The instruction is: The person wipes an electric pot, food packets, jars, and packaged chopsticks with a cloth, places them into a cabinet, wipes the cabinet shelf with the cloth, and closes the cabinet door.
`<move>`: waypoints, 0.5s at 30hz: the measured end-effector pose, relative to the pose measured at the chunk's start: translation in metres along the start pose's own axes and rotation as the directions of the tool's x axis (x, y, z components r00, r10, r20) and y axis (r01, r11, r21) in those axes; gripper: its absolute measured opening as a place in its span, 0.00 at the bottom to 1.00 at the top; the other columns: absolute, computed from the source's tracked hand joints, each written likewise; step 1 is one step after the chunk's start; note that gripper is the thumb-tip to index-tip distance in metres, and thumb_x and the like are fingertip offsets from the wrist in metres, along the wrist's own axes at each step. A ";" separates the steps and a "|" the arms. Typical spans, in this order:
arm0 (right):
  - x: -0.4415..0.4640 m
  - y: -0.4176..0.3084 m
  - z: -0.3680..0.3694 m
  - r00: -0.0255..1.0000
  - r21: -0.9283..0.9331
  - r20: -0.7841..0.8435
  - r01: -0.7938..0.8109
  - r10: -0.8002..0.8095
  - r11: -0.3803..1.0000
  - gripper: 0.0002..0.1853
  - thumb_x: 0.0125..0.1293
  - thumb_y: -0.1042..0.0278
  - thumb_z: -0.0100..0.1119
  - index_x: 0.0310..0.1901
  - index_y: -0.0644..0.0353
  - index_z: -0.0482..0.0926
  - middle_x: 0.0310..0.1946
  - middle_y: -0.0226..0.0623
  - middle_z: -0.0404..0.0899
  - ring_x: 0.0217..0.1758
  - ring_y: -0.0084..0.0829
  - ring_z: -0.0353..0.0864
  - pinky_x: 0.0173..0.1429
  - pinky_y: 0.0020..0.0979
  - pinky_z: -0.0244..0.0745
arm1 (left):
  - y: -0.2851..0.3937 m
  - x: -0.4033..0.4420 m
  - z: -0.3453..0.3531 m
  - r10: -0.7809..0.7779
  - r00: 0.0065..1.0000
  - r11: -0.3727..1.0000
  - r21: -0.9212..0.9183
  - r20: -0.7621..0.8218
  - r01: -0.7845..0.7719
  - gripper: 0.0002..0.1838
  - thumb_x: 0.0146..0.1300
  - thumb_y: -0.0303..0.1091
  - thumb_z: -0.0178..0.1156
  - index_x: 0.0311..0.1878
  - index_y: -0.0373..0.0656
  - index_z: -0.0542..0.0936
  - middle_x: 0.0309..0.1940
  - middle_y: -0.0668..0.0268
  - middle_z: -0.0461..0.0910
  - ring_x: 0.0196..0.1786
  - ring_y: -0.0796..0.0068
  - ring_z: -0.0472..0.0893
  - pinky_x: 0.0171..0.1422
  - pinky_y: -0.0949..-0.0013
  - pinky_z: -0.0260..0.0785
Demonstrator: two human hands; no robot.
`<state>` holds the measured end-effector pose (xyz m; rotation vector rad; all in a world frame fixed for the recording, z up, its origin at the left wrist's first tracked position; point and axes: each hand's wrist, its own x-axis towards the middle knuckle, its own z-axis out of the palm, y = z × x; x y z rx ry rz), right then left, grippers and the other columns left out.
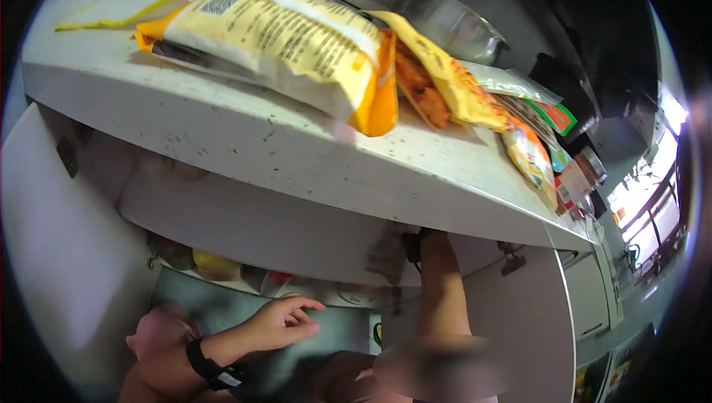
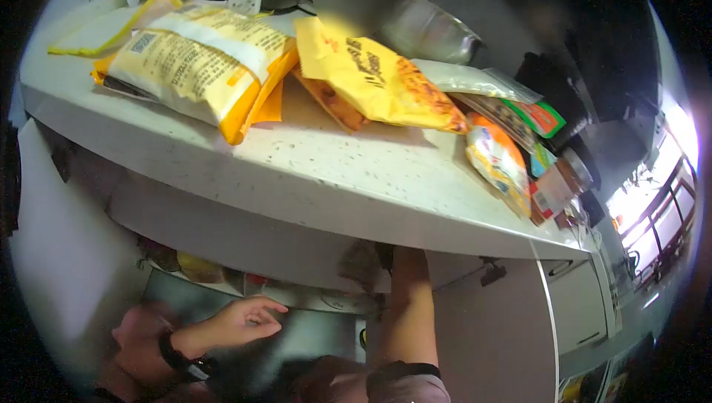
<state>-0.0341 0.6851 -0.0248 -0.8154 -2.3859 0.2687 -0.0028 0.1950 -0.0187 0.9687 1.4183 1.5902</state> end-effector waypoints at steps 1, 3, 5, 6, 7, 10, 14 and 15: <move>-0.004 -0.001 -0.005 1.000 0.008 0.009 0.017 -0.017 1.000 0.38 0.55 0.55 0.67 0.63 0.65 0.62 0.51 0.42 0.75 0.48 0.29 0.76 0.55 0.32 0.70 | 0.001 0.000 0.000 0.009 1.000 1.000 0.009 0.019 -0.009 0.19 0.59 0.34 0.63 0.53 0.41 0.75 0.47 0.65 0.74 0.45 0.77 0.79 0.47 0.73 0.71; -0.023 -0.018 -0.025 0.995 0.091 0.034 0.094 -0.098 0.991 0.38 0.55 0.55 0.68 0.63 0.65 0.62 0.51 0.42 0.75 0.48 0.29 0.76 0.55 0.32 0.70 | 0.005 -0.001 0.003 0.006 1.000 1.000 0.014 -0.017 -0.006 0.19 0.59 0.34 0.63 0.53 0.42 0.75 0.47 0.65 0.74 0.44 0.77 0.80 0.47 0.73 0.71; -0.062 -0.046 -0.064 0.970 0.273 0.158 0.136 -0.184 0.952 0.38 0.55 0.55 0.68 0.63 0.65 0.62 0.51 0.42 0.75 0.47 0.29 0.76 0.54 0.32 0.70 | 0.005 -0.001 0.003 0.014 1.000 1.000 0.007 -0.016 -0.014 0.19 0.59 0.34 0.63 0.53 0.42 0.75 0.48 0.65 0.74 0.43 0.76 0.80 0.45 0.74 0.72; -0.088 -0.072 -0.098 0.918 0.290 0.313 0.151 -0.243 0.945 0.38 0.55 0.55 0.68 0.63 0.65 0.63 0.51 0.42 0.75 0.47 0.29 0.76 0.54 0.32 0.70 | 0.004 -0.002 0.004 -0.014 1.000 1.000 -0.002 -0.026 0.013 0.19 0.59 0.34 0.63 0.53 0.41 0.75 0.49 0.64 0.74 0.43 0.76 0.80 0.45 0.74 0.72; -0.108 -0.113 -0.141 0.777 0.179 0.527 0.294 -0.344 0.939 0.34 0.55 0.56 0.67 0.61 0.63 0.66 0.46 0.42 0.78 0.44 0.29 0.78 0.51 0.32 0.72 | 0.002 -0.001 0.003 -0.041 0.998 0.999 -0.010 -0.038 0.041 0.19 0.58 0.34 0.64 0.52 0.41 0.75 0.50 0.64 0.74 0.42 0.76 0.80 0.44 0.75 0.72; -0.162 -0.215 -0.271 0.604 0.136 0.754 0.242 -0.259 0.961 0.21 0.59 0.54 0.63 0.51 0.54 0.79 0.36 0.40 0.83 0.38 0.33 0.82 0.41 0.32 0.76 | -0.005 -0.002 0.006 0.027 0.998 1.000 0.008 -0.052 -0.026 0.18 0.58 0.34 0.64 0.51 0.40 0.76 0.51 0.64 0.74 0.42 0.78 0.80 0.44 0.75 0.73; -0.134 -0.264 -0.372 0.921 0.374 0.254 0.187 -0.295 0.908 0.08 0.64 0.66 0.58 0.37 0.62 0.81 0.25 0.30 0.79 0.29 0.19 0.80 0.30 0.23 0.74 | -0.007 -0.001 0.010 0.047 0.998 0.999 -0.003 -0.051 -0.047 0.19 0.58 0.35 0.63 0.52 0.39 0.75 0.40 0.65 0.79 0.36 0.81 0.78 0.40 0.76 0.70; -0.094 -0.270 -0.387 0.867 0.029 0.057 0.495 -0.496 0.868 0.07 0.64 0.70 0.56 0.38 0.64 0.79 0.25 0.30 0.77 0.28 0.19 0.79 0.31 0.23 0.74 | -0.006 -0.002 0.009 -0.019 0.999 1.000 0.005 -0.036 0.019 0.19 0.58 0.35 0.63 0.52 0.39 0.75 0.36 0.66 0.80 0.34 0.82 0.77 0.38 0.77 0.69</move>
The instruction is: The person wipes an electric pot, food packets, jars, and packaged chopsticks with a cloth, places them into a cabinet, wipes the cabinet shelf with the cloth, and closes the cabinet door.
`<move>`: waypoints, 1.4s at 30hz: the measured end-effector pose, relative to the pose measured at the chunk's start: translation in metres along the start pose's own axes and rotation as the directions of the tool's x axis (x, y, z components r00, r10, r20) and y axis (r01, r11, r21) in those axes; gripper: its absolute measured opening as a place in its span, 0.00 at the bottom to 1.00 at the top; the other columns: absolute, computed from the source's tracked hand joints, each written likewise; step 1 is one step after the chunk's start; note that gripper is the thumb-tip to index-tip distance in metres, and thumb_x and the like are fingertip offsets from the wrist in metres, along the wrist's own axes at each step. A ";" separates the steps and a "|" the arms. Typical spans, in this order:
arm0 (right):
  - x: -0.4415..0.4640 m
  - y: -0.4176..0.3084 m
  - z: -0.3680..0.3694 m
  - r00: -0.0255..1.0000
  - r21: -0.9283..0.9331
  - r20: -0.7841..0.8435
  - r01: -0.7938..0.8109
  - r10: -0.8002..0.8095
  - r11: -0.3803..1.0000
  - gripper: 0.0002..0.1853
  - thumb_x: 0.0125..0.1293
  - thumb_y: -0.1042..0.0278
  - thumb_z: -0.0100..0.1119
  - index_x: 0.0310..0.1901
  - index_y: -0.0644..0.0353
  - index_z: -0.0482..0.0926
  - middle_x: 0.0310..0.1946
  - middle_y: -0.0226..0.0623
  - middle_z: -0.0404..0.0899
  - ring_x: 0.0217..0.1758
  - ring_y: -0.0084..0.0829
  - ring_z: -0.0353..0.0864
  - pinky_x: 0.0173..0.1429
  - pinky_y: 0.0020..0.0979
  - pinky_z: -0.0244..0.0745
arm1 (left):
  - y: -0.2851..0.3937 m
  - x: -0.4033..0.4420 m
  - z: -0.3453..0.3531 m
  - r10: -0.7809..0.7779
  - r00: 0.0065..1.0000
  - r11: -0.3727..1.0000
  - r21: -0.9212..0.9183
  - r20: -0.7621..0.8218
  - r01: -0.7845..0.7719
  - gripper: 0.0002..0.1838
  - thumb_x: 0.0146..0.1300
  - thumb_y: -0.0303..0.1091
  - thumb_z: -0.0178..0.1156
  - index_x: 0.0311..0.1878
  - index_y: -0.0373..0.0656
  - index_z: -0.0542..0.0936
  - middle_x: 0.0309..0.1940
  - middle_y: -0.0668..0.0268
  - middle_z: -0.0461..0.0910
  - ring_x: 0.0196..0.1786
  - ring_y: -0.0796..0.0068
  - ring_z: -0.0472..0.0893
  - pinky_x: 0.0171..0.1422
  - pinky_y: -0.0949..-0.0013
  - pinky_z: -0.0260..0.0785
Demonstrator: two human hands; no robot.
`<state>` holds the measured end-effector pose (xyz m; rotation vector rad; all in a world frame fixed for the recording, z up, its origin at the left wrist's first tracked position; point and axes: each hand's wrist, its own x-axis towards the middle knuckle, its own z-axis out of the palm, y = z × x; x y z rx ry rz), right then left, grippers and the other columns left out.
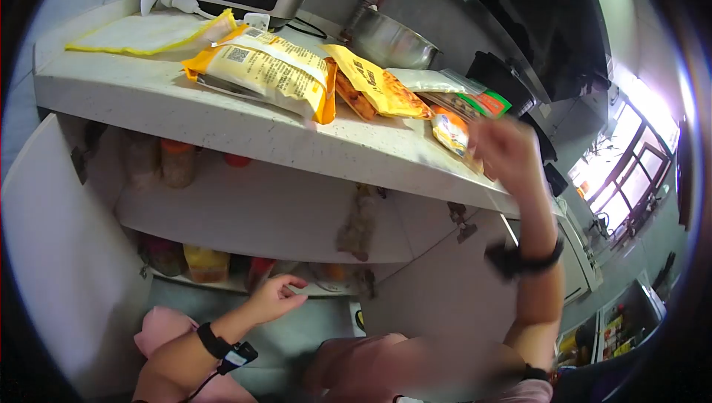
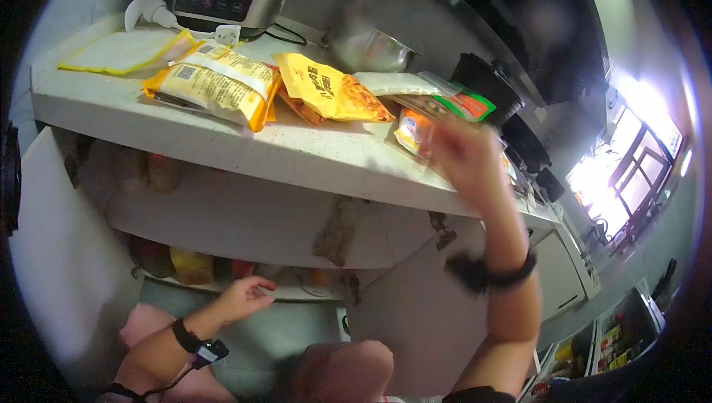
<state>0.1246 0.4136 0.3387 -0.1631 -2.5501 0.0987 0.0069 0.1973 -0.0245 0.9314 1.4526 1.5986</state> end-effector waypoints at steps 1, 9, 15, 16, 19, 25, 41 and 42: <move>0.030 0.003 -0.011 0.998 -0.209 -0.055 -0.023 0.012 0.978 0.09 0.63 0.70 0.56 0.42 0.64 0.78 0.27 0.34 0.79 0.29 0.24 0.79 0.35 0.26 0.74 | -0.005 0.002 0.001 0.030 0.999 0.999 -0.035 -0.021 -0.031 0.19 0.58 0.36 0.63 0.52 0.39 0.76 0.29 0.68 0.80 0.33 0.83 0.76 0.36 0.77 0.67; 0.142 0.029 -0.003 0.861 -0.894 0.306 0.113 0.406 0.434 0.25 0.47 0.54 0.67 0.45 0.60 0.81 0.41 0.45 0.81 0.46 0.45 0.80 0.47 0.40 0.76 | 0.011 -0.001 -0.004 0.040 0.997 0.999 0.000 -0.069 -0.040 0.17 0.58 0.34 0.63 0.51 0.41 0.77 0.33 0.67 0.80 0.35 0.83 0.77 0.40 0.76 0.70; 0.132 0.045 0.024 0.885 -0.873 0.250 0.031 0.393 0.487 0.30 0.42 0.41 0.67 0.39 0.61 0.83 0.40 0.44 0.82 0.45 0.41 0.82 0.46 0.37 0.77 | 0.010 -0.002 -0.006 0.174 0.981 0.985 0.040 -0.090 -0.171 0.16 0.58 0.32 0.63 0.50 0.41 0.77 0.33 0.68 0.80 0.36 0.82 0.78 0.42 0.76 0.71; 0.132 0.047 0.032 0.897 -0.858 0.211 -0.021 0.389 0.513 0.31 0.42 0.39 0.66 0.41 0.59 0.83 0.41 0.44 0.82 0.47 0.40 0.81 0.47 0.38 0.76 | 0.014 -0.004 -0.004 0.173 0.981 0.985 0.034 -0.092 -0.171 0.16 0.58 0.32 0.63 0.50 0.41 0.77 0.33 0.68 0.80 0.36 0.82 0.78 0.42 0.76 0.71; 0.137 0.063 0.051 0.959 -0.883 0.169 0.045 0.228 0.466 0.35 0.41 0.40 0.69 0.46 0.59 0.78 0.37 0.44 0.82 0.45 0.39 0.82 0.45 0.37 0.78 | 0.022 -0.007 -0.004 0.187 0.979 0.980 0.090 -0.086 -0.179 0.15 0.59 0.32 0.63 0.49 0.41 0.77 0.36 0.68 0.79 0.37 0.82 0.78 0.42 0.76 0.72; 0.142 0.058 0.039 0.993 -0.899 0.110 0.079 0.048 0.430 0.16 0.56 0.65 0.57 0.45 0.60 0.72 0.29 0.43 0.82 0.34 0.42 0.83 0.34 0.39 0.78 | 0.020 -0.009 -0.005 0.253 0.963 0.963 0.120 -0.090 -0.242 0.15 0.59 0.32 0.63 0.49 0.41 0.78 0.42 0.67 0.74 0.38 0.80 0.78 0.42 0.75 0.72; 0.124 0.062 -0.134 0.891 -0.795 -0.163 0.135 -0.424 0.591 0.07 0.63 0.71 0.49 0.42 0.56 0.70 0.35 0.46 0.77 0.41 0.48 0.78 0.43 0.42 0.74 | 0.018 0.003 0.006 0.281 0.956 0.955 0.126 -0.080 -0.270 0.15 0.58 0.33 0.62 0.49 0.41 0.78 0.41 0.66 0.76 0.36 0.80 0.78 0.41 0.75 0.71; 0.114 0.051 -0.141 0.892 -0.796 -0.161 0.135 -0.422 0.589 0.07 0.63 0.71 0.49 0.42 0.56 0.70 0.35 0.46 0.77 0.41 0.48 0.78 0.43 0.42 0.74 | 0.019 0.002 0.007 0.280 0.957 0.955 0.123 -0.078 -0.269 0.15 0.58 0.33 0.62 0.49 0.41 0.78 0.41 0.66 0.76 0.36 0.80 0.78 0.41 0.75 0.71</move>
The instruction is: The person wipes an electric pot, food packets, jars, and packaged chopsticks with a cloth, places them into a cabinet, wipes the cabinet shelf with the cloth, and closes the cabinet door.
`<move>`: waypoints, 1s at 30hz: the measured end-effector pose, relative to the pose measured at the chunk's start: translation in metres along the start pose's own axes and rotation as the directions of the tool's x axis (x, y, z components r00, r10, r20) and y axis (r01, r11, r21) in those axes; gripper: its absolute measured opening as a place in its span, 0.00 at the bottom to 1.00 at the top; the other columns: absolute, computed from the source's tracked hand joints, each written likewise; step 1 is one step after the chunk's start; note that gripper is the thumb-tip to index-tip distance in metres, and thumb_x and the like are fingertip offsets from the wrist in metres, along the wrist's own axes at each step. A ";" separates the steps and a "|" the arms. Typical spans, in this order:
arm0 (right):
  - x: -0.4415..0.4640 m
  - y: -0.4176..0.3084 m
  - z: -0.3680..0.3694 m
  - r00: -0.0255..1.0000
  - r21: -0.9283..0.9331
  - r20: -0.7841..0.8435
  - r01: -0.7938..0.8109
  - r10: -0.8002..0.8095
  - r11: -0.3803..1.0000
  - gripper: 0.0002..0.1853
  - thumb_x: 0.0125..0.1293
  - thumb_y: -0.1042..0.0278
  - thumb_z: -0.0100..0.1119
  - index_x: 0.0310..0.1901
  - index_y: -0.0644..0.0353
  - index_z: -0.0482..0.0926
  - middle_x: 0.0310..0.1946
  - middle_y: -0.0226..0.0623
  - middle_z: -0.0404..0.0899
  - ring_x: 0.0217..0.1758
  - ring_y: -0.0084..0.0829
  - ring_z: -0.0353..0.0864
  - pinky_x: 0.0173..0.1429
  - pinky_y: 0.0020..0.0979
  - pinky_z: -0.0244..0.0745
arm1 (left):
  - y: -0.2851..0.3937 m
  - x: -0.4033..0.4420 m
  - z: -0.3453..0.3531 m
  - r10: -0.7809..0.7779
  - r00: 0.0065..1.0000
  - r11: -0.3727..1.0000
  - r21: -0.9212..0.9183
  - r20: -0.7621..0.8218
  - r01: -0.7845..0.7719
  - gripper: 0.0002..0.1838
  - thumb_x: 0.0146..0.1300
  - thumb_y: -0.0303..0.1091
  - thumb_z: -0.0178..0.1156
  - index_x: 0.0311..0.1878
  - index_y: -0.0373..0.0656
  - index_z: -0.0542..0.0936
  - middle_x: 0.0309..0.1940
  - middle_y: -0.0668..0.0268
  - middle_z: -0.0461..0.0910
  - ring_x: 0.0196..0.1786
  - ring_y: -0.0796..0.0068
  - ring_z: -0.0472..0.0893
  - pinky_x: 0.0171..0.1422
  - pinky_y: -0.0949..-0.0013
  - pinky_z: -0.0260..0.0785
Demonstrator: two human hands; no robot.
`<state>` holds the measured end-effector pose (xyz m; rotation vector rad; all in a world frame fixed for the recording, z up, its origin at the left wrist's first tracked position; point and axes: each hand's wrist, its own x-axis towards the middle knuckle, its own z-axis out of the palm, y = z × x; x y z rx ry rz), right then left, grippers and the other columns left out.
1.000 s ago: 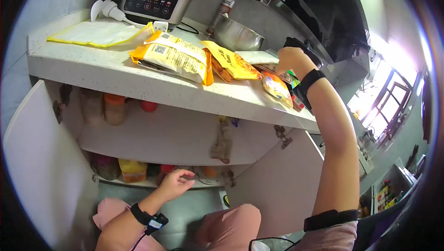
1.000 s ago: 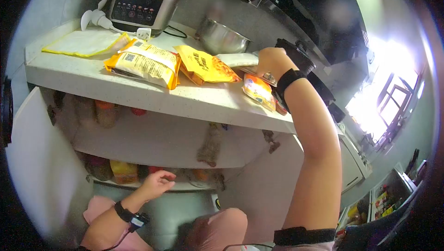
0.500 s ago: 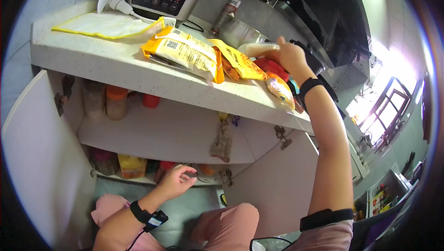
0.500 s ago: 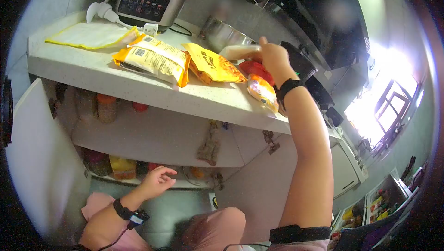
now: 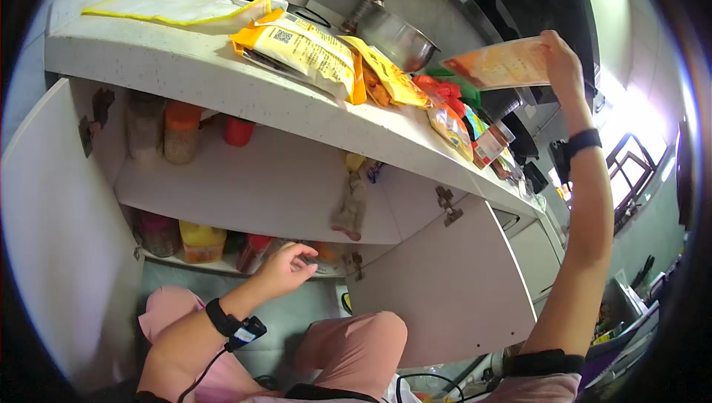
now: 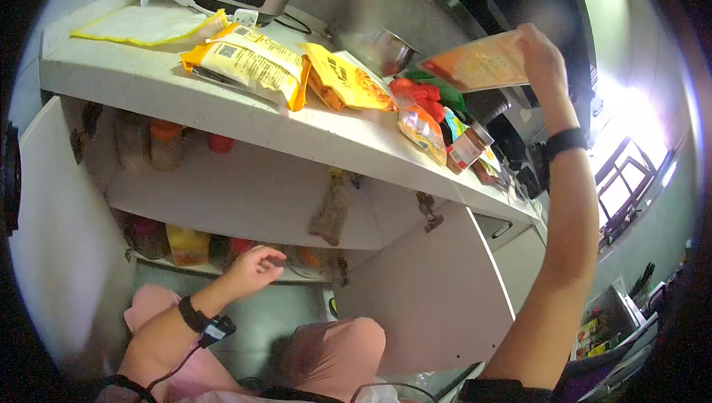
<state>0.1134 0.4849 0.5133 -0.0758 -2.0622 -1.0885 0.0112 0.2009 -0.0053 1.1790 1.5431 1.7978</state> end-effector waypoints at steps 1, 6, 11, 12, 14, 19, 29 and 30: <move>-0.004 -0.003 -0.016 0.998 0.012 -0.025 -0.063 0.063 0.998 0.08 0.63 0.70 0.50 0.44 0.56 0.71 0.36 0.45 0.78 0.41 0.46 0.79 0.43 0.40 0.74 | 0.002 0.000 0.000 -0.036 0.999 0.999 0.016 0.018 0.036 0.16 0.58 0.33 0.63 0.49 0.40 0.77 0.43 0.65 0.76 0.36 0.78 0.79 0.41 0.74 0.72; -0.046 -0.013 -0.072 0.915 -0.041 -0.395 -0.102 0.077 0.994 0.11 0.65 0.67 0.53 0.49 0.52 0.75 0.44 0.39 0.80 0.43 0.36 0.81 0.46 0.35 0.75 | 0.017 -0.007 -0.002 -0.119 0.991 0.991 0.069 0.060 0.115 0.17 0.57 0.35 0.63 0.49 0.42 0.77 0.44 0.65 0.78 0.36 0.78 0.79 0.40 0.72 0.73; -0.141 -0.072 -0.118 0.716 -0.049 -0.639 -0.402 0.281 0.914 0.12 0.62 0.74 0.55 0.47 0.61 0.79 0.37 0.39 0.82 0.39 0.31 0.81 0.49 0.31 0.74 | 0.053 -0.010 -0.016 -0.007 0.987 0.935 -0.350 0.160 0.063 0.23 0.62 0.40 0.59 0.58 0.40 0.70 0.49 0.61 0.76 0.44 0.75 0.78 0.50 0.71 0.71; -0.160 -0.105 -0.130 0.709 0.011 -0.662 -0.316 0.244 0.949 0.10 0.65 0.67 0.55 0.39 0.63 0.82 0.38 0.35 0.83 0.42 0.31 0.80 0.51 0.30 0.71 | 0.068 -0.012 -0.022 0.055 0.980 0.865 -0.499 0.190 0.048 0.26 0.64 0.44 0.57 0.61 0.40 0.67 0.54 0.58 0.75 0.48 0.72 0.78 0.53 0.69 0.71; -0.211 -0.143 -0.150 0.806 -0.172 -0.583 -0.252 0.108 0.952 0.10 0.62 0.68 0.57 0.37 0.67 0.83 0.35 0.43 0.83 0.43 0.32 0.80 0.46 0.33 0.76 | 0.105 -0.020 -0.035 0.165 0.931 0.696 -0.708 0.326 0.125 0.35 0.66 0.58 0.47 0.66 0.40 0.61 0.60 0.54 0.70 0.56 0.61 0.75 0.60 0.59 0.68; -0.282 -0.280 -0.119 0.768 0.700 -0.504 0.095 0.395 0.707 0.16 0.64 0.53 0.51 0.44 0.53 0.61 0.39 0.41 0.71 0.38 0.38 0.73 0.46 0.42 0.74 | 0.129 -0.059 -0.045 0.135 0.966 0.060 -0.975 0.221 0.215 0.38 0.66 0.63 0.40 0.66 0.39 0.63 0.62 0.50 0.68 0.61 0.50 0.71 0.64 0.47 0.62; -0.320 -0.304 0.061 0.959 0.724 0.254 -0.277 0.129 0.631 0.24 0.65 0.65 0.54 0.61 0.63 0.65 0.64 0.57 0.59 0.69 0.51 0.57 0.67 0.43 0.59 | 0.061 -0.181 -0.066 -0.505 0.789 0.540 -0.841 -0.350 -0.028 0.22 0.59 0.34 0.55 0.55 0.33 0.72 0.47 0.56 0.78 0.46 0.62 0.79 0.53 0.61 0.71; -0.323 -0.309 0.099 0.913 0.650 0.384 -0.372 0.137 0.663 0.26 0.64 0.63 0.56 0.62 0.63 0.65 0.66 0.56 0.57 0.71 0.50 0.53 0.69 0.42 0.57 | 0.056 -0.186 -0.068 -0.491 0.764 0.597 -0.801 -0.418 -0.054 0.22 0.58 0.32 0.56 0.55 0.33 0.72 0.47 0.57 0.78 0.46 0.64 0.79 0.53 0.63 0.71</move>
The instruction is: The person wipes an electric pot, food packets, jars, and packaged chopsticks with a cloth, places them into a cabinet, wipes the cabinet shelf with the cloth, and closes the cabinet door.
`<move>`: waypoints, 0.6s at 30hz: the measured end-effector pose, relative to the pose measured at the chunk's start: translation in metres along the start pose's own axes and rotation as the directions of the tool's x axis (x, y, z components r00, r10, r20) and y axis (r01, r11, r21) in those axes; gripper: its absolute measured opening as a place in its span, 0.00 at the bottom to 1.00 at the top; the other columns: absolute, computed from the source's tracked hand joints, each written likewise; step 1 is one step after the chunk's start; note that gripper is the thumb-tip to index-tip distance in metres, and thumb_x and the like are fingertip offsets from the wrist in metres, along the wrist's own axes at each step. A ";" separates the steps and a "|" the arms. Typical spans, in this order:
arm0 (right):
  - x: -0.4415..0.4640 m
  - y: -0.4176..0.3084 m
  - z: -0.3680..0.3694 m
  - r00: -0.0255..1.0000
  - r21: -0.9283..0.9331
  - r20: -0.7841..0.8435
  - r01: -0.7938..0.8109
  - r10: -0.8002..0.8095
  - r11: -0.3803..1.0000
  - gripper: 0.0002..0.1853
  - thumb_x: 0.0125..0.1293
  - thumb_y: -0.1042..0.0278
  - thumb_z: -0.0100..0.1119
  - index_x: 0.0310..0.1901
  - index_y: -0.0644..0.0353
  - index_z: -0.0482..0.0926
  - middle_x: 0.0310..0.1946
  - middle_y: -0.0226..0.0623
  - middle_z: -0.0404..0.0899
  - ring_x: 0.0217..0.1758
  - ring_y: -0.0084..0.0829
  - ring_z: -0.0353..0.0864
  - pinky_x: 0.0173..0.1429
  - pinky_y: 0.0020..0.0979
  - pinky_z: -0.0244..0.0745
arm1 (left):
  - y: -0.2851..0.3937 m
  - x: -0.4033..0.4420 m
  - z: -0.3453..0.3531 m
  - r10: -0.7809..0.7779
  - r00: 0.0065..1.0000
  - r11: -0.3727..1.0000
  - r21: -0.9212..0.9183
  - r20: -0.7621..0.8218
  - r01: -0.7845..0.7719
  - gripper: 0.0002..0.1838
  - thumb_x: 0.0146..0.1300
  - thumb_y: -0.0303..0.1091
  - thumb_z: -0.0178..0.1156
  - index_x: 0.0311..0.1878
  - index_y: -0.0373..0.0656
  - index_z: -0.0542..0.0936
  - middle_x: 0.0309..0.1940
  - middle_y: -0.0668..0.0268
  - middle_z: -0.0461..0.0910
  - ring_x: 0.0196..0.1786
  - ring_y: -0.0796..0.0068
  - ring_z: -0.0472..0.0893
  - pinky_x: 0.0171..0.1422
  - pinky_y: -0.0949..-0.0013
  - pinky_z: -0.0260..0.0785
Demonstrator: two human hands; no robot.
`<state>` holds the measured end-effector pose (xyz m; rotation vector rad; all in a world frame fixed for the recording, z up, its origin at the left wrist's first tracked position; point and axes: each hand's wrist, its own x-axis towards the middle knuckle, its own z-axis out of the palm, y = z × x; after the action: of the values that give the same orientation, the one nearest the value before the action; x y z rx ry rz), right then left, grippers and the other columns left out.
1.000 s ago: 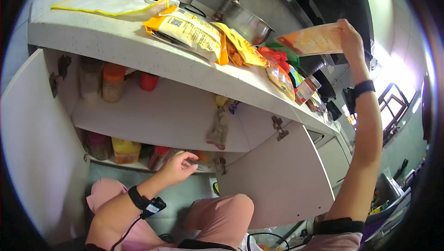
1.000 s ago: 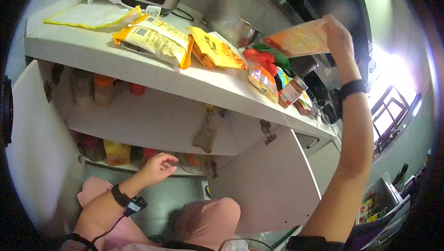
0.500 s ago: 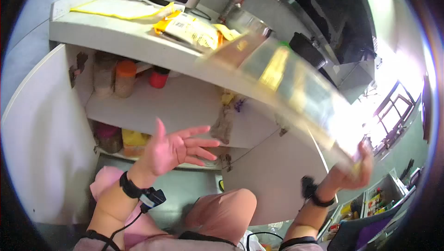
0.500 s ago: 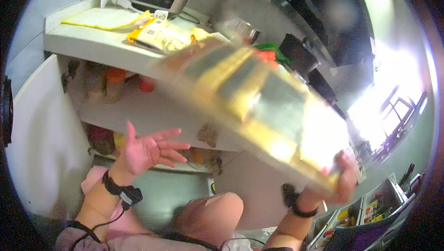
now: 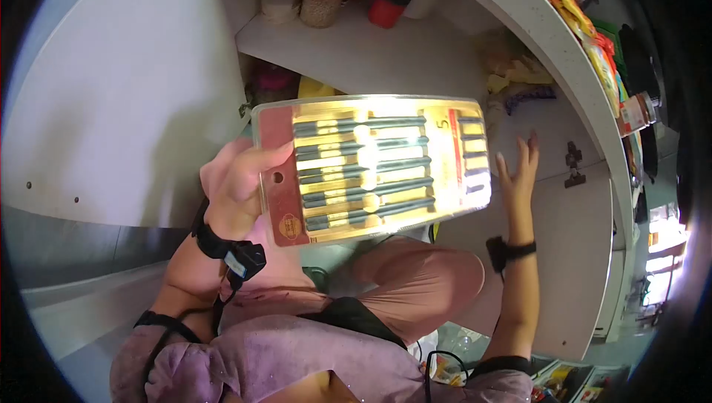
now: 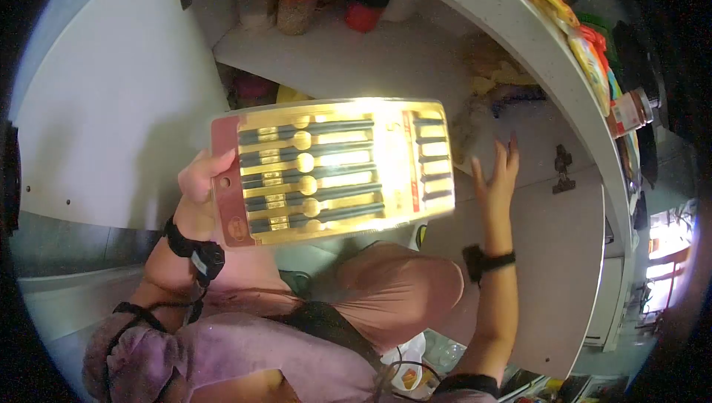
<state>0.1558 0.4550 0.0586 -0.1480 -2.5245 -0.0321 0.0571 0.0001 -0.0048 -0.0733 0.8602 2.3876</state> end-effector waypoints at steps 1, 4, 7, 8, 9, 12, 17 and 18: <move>0.010 0.021 0.025 0.995 0.067 0.045 -0.091 0.088 0.994 0.28 0.63 0.60 0.57 0.62 0.62 0.64 0.67 0.57 0.54 0.72 0.51 0.50 0.69 0.43 0.56 | -0.002 0.002 -0.005 0.044 0.999 0.999 0.025 -0.032 -0.043 0.22 0.58 0.30 0.57 0.55 0.33 0.72 0.47 0.58 0.78 0.46 0.66 0.79 0.53 0.64 0.71; 0.055 0.054 0.073 0.943 0.024 0.200 -0.277 0.267 0.961 0.32 0.61 0.53 0.58 0.64 0.58 0.63 0.68 0.58 0.53 0.72 0.53 0.50 0.68 0.43 0.57 | -0.005 0.014 -0.010 0.105 0.992 0.993 0.060 -0.070 -0.100 0.22 0.56 0.27 0.59 0.55 0.34 0.72 0.46 0.61 0.78 0.46 0.70 0.79 0.53 0.68 0.71; 0.068 0.076 0.121 0.884 0.059 0.382 -0.316 0.271 0.947 0.33 0.61 0.48 0.56 0.64 0.55 0.63 0.65 0.58 0.59 0.68 0.51 0.58 0.66 0.42 0.60 | 0.002 0.008 -0.012 0.021 1.000 1.000 -0.003 0.003 -0.021 0.24 0.61 0.31 0.53 0.61 0.35 0.67 0.56 0.57 0.73 0.56 0.64 0.75 0.61 0.60 0.66; 0.069 0.087 0.135 0.892 0.201 0.420 -0.274 0.170 0.940 0.33 0.61 0.46 0.55 0.64 0.54 0.63 0.63 0.57 0.63 0.66 0.49 0.63 0.65 0.42 0.62 | 0.004 0.007 -0.013 0.020 1.000 1.000 0.005 -0.008 -0.020 0.24 0.61 0.31 0.53 0.61 0.35 0.67 0.56 0.57 0.73 0.56 0.64 0.75 0.61 0.60 0.66; 0.068 0.100 0.151 0.890 0.209 0.423 -0.277 0.169 0.938 0.33 0.61 0.46 0.55 0.64 0.54 0.63 0.63 0.57 0.63 0.66 0.49 0.63 0.65 0.42 0.62 | 0.005 0.005 -0.013 0.007 0.999 0.999 -0.051 0.032 -0.006 0.25 0.62 0.33 0.53 0.61 0.34 0.67 0.57 0.56 0.73 0.57 0.62 0.74 0.63 0.59 0.65; 0.063 0.113 0.163 0.970 -0.293 0.226 -0.016 0.085 0.956 0.30 0.60 0.48 0.56 0.60 0.54 0.67 0.55 0.52 0.72 0.58 0.48 0.72 0.61 0.43 0.66 | 0.001 0.008 -0.016 -0.012 0.993 0.991 -0.129 0.114 0.027 0.26 0.63 0.36 0.53 0.62 0.34 0.66 0.59 0.55 0.71 0.59 0.59 0.73 0.65 0.57 0.63; 0.048 0.127 0.154 0.959 -0.031 0.237 -0.153 0.156 0.988 0.21 0.58 0.51 0.57 0.48 0.56 0.77 0.43 0.48 0.79 0.51 0.47 0.77 0.54 0.43 0.71 | -0.003 0.010 -0.007 -0.009 0.988 0.993 -0.118 0.156 0.028 0.26 0.64 0.38 0.53 0.62 0.34 0.66 0.59 0.54 0.71 0.59 0.60 0.73 0.65 0.58 0.63; 0.046 0.139 0.155 0.958 -0.024 0.243 -0.154 0.155 0.988 0.21 0.58 0.51 0.57 0.48 0.56 0.77 0.43 0.48 0.79 0.51 0.47 0.77 0.54 0.43 0.71 | -0.004 0.008 0.004 -0.012 0.999 0.996 -0.089 0.045 0.016 0.25 0.63 0.37 0.53 0.61 0.34 0.67 0.57 0.55 0.73 0.58 0.61 0.73 0.64 0.59 0.63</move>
<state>0.0452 0.6064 -0.0427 -0.3723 -2.7501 0.0450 0.0534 0.0086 -0.0058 -0.0614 0.7297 2.4050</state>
